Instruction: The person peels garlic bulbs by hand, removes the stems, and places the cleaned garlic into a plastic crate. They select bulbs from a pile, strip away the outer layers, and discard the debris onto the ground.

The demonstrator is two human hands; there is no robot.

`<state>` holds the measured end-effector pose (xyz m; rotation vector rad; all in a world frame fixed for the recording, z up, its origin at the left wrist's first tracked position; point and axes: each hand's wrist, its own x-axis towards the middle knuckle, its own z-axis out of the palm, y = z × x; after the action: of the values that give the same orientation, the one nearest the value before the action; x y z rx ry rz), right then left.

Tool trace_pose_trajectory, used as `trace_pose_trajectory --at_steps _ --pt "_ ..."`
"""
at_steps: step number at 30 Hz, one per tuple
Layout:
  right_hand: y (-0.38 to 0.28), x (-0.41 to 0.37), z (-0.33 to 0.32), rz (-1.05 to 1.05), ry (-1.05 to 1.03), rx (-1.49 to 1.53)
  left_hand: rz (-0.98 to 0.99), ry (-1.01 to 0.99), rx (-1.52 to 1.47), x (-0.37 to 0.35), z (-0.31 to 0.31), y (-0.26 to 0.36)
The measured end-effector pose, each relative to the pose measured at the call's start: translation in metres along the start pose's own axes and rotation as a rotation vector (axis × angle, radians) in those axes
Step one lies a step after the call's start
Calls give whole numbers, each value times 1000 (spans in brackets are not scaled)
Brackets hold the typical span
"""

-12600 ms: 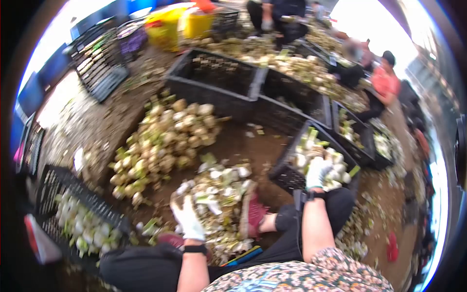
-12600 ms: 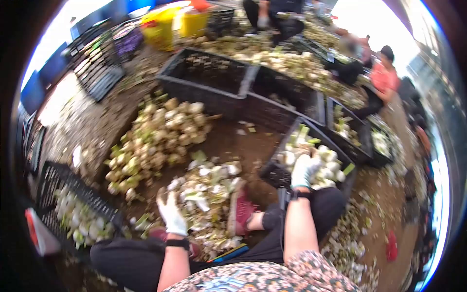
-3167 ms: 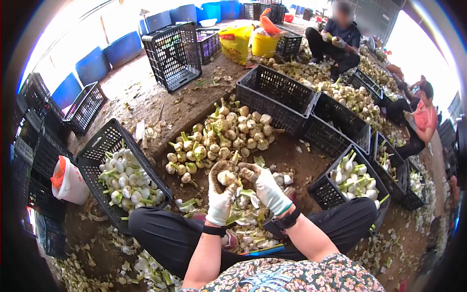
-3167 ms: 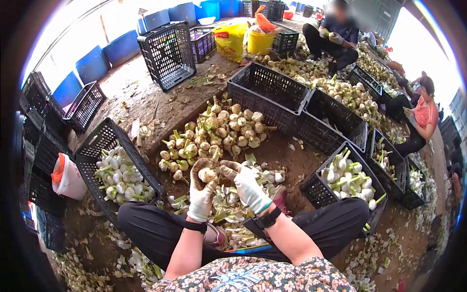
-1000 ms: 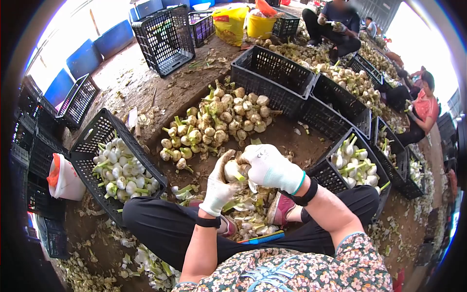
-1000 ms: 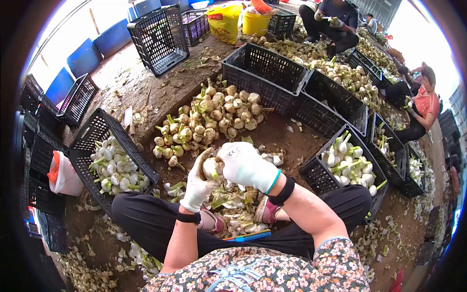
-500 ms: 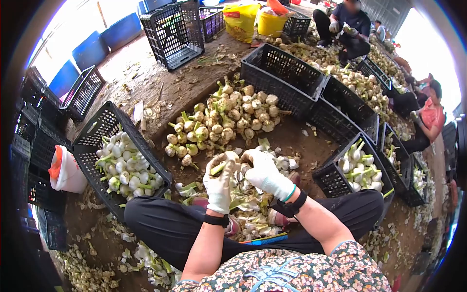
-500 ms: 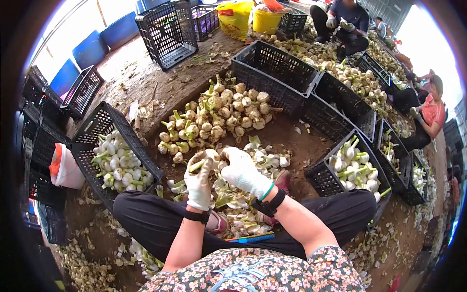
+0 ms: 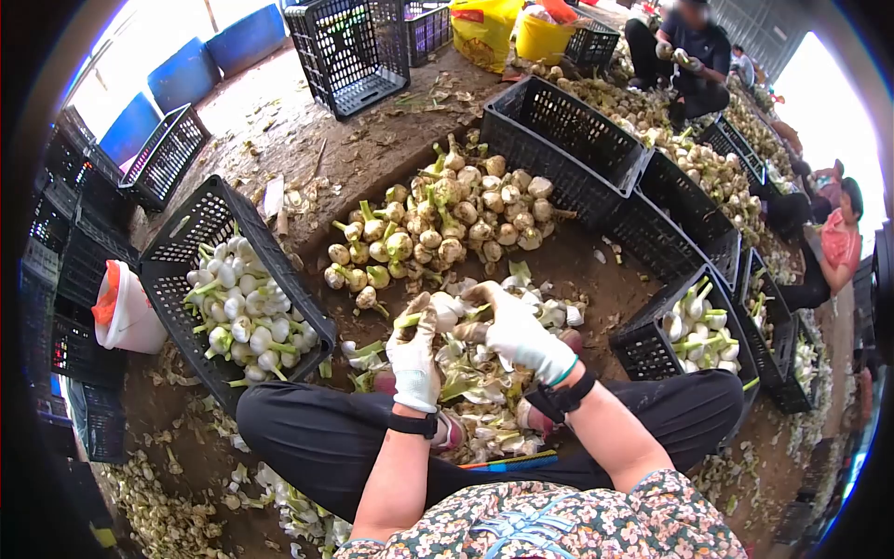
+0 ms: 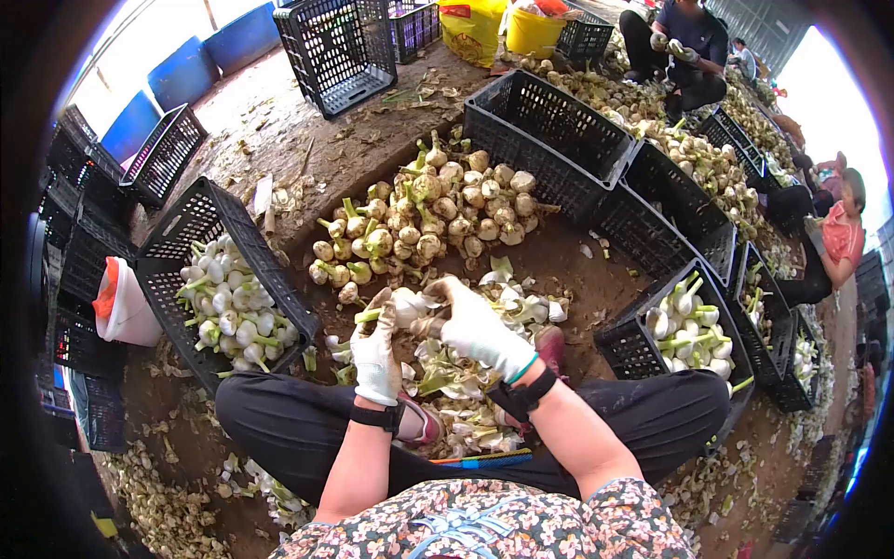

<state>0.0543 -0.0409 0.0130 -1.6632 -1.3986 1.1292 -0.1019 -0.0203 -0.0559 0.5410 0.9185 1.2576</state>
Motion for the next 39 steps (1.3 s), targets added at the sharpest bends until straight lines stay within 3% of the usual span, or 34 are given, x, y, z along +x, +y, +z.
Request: trace_pose_trajectory --at_steps 1,3,7,9,11,12,14,17,19,21,22,23,24,25,26,27,29,31,32,35,37,39 --pt "20 8 10 -70 14 13 -3 1 0 1 -1 -3" --pt "27 14 14 37 41 183 48 -13 34 5 -3 -9" --pt "32 16 18 -28 34 190 44 -14 -70 5 -6 -11" --pt "36 22 16 -16 259 112 58 -39 20 7 -9 -10" --pt "50 34 9 -103 386 110 114 -152 161 6 -8 -3" --pt "57 39 5 -25 394 163 115 -152 162 7 -9 -3" --pt "64 45 0 50 433 243 13 -314 -100 8 -9 -2" --pt "92 55 1 156 472 285 -4 -336 -311 8 -7 -2" --pt "141 65 5 199 512 190 72 -264 -346 12 -11 -3" --pt "150 53 1 85 384 -169 13 -239 -570 15 -16 8" --pt "181 56 3 -1 211 -619 -34 -173 -636 23 -23 13" --pt "179 60 6 233 -2 -818 -54 -144 -741 33 -29 24" --pt "176 72 8 229 48 -731 8 -76 -808 42 -37 37" --pt "172 85 13 222 94 -644 190 -67 -849 47 -35 61" --pt "146 99 11 230 110 -374 340 -105 -744 51 -40 88" --pt "179 135 28 101 240 -199 308 -69 -778 49 -37 113" --pt "154 184 40 189 362 -204 422 -132 -704 56 -39 121" --pt "138 220 57 306 384 -23 336 -160 -681 57 -39 105" --pt "146 238 73 404 529 -94 203 -111 -734 57 -39 92" --pt "170 243 71 319 607 45 -14 228 -454 68 -42 33" --pt "213 234 67 334 430 383 -27 247 -249 69 -39 -1" --pt "186 187 49 498 204 818 -99 266 -54 71 -36 -36"
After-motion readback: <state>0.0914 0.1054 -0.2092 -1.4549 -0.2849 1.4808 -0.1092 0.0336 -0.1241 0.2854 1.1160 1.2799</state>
